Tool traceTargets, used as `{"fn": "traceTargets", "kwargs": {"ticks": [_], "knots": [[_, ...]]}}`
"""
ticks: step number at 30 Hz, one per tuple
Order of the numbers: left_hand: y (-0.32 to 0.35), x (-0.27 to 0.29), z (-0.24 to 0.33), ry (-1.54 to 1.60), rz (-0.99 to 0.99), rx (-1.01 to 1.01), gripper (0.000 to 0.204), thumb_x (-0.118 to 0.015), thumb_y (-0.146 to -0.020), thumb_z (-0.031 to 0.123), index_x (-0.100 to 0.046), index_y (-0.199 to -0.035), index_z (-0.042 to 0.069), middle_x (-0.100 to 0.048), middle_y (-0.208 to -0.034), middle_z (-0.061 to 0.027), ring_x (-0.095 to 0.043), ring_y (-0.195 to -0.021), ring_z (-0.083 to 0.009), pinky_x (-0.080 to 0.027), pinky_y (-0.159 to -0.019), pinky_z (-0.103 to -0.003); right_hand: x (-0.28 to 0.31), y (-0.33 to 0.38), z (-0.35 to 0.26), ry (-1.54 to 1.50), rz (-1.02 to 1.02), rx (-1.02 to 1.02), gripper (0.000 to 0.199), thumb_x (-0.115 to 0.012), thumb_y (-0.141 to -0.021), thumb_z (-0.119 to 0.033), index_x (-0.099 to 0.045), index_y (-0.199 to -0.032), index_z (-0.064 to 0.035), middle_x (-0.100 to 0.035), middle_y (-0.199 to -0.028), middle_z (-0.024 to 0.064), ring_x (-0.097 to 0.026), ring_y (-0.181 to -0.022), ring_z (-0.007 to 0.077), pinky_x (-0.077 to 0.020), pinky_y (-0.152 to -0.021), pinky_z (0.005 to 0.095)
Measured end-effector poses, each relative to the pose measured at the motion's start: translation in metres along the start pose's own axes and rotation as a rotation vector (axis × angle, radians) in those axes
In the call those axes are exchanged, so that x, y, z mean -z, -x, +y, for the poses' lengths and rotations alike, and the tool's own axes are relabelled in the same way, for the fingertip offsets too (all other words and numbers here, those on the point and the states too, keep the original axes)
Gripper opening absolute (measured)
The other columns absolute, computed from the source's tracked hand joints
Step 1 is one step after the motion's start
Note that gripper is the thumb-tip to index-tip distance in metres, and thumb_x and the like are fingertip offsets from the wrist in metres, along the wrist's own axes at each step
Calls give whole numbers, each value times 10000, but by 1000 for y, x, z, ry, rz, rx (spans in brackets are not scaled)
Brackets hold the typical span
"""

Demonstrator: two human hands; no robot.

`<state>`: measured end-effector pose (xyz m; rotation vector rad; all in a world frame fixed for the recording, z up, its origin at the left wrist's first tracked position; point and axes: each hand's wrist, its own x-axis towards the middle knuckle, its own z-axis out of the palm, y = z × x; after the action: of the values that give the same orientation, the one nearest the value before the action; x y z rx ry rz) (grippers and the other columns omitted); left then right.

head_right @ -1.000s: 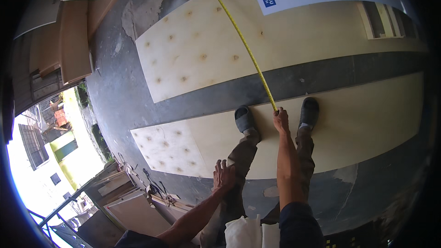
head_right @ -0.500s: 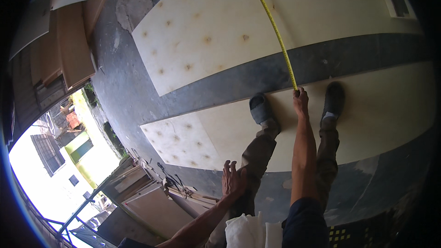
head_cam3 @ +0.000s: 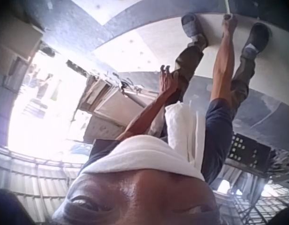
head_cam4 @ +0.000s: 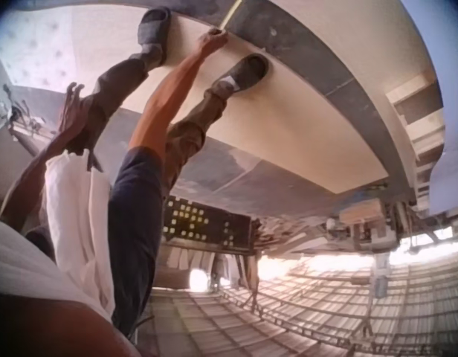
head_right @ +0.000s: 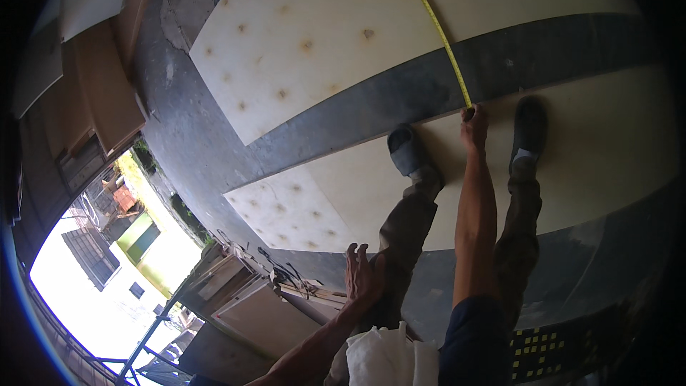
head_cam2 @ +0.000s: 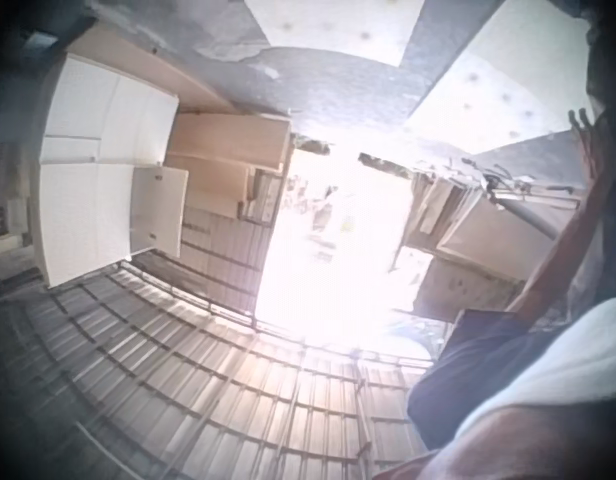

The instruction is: The person measures various wooden boards and panels using a tape measure in a workshop. They then use a hammer to drive nails into a wooden frame and assemble the pieces on a workbench.

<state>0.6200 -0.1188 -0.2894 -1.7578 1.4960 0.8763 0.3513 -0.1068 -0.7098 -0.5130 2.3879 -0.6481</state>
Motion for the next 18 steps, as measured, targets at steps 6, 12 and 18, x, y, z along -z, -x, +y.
{"fn": "traceTargets", "kwargs": {"ticks": [6, 12, 18], "knots": [[0, -6, -5, -17, 2, -9, 614, -596, -959, 380, -461, -1391, -34, -358, -1483, -280, -433, -1327, -463, -393, -1079, -534, 9, -4, -6, 144, 49, 15, 481, -756, -882, -294, -610, -1215, 21, -671, -1076, 257, -618, -1062, 450, -478, -946, 509], [0, -8, -5, -21, 17, -23, 623, -597, -957, 392, -459, -1394, -30, -372, -1469, -277, -439, -1322, -461, -397, -1075, -538, 15, -9, -14, 136, -28, -21, 518, -803, -836, -319, -610, -1210, -17, -664, -1085, 267, -619, -1052, 465, -490, -912, 515], [1, -10, -5, -31, 1, -22, 624, -596, -957, 397, -458, -1394, -27, -366, -1477, -286, -431, -1327, -464, -394, -1078, -541, 13, -9, -12, 167, -17, -36, 512, -820, -826, -300, -607, -1201, -24, -657, -1074, 273, -627, -1023, 471, -502, -889, 519]]}}
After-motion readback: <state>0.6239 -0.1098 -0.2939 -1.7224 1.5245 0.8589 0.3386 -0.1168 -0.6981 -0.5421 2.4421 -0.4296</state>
